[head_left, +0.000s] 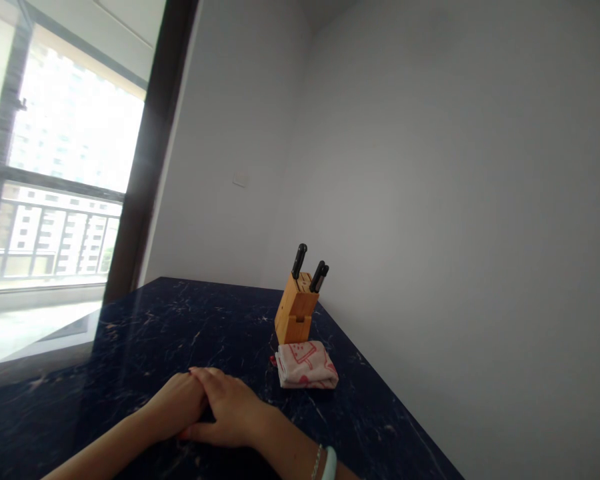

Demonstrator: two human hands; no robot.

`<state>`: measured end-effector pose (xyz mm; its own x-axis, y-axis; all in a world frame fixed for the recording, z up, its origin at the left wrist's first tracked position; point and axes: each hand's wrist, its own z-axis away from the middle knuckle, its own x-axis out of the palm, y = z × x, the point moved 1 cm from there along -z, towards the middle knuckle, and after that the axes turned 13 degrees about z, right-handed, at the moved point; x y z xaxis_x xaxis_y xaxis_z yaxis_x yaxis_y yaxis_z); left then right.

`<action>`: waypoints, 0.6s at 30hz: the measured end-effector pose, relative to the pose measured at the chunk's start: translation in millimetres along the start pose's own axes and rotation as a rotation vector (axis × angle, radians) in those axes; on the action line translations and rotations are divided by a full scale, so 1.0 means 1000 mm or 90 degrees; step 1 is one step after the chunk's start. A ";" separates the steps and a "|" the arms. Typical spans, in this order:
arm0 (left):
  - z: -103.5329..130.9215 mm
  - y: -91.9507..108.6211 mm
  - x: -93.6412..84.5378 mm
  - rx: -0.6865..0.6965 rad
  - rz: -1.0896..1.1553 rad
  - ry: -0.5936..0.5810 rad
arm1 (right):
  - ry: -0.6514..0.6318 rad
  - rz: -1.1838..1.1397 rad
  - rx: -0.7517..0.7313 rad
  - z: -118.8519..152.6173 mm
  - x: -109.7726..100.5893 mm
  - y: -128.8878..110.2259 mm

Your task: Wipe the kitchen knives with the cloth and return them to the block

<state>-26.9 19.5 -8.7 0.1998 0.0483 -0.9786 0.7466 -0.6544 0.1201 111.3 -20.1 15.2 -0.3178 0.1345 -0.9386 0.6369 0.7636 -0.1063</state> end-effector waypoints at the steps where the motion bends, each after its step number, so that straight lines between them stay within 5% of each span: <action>1: 0.000 0.000 0.000 0.005 -0.002 -0.002 | 0.000 -0.002 0.000 0.000 0.000 0.000; 14: 0.003 0.003 -0.005 -0.006 0.043 0.005 | 0.007 -0.015 0.005 0.000 -0.010 -0.002; 16: 0.004 0.005 -0.009 -0.009 0.055 0.020 | 0.047 -0.040 0.036 -0.001 -0.021 0.006; 18: 0.005 0.008 -0.013 -0.029 0.054 0.042 | 0.174 -0.076 0.147 -0.001 -0.034 0.021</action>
<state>-26.8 9.8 4.3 0.3038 0.0439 -0.9517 0.7532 -0.6228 0.2117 134.9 -8.0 45.1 -0.5559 0.2404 -0.7958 0.7154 0.6258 -0.3107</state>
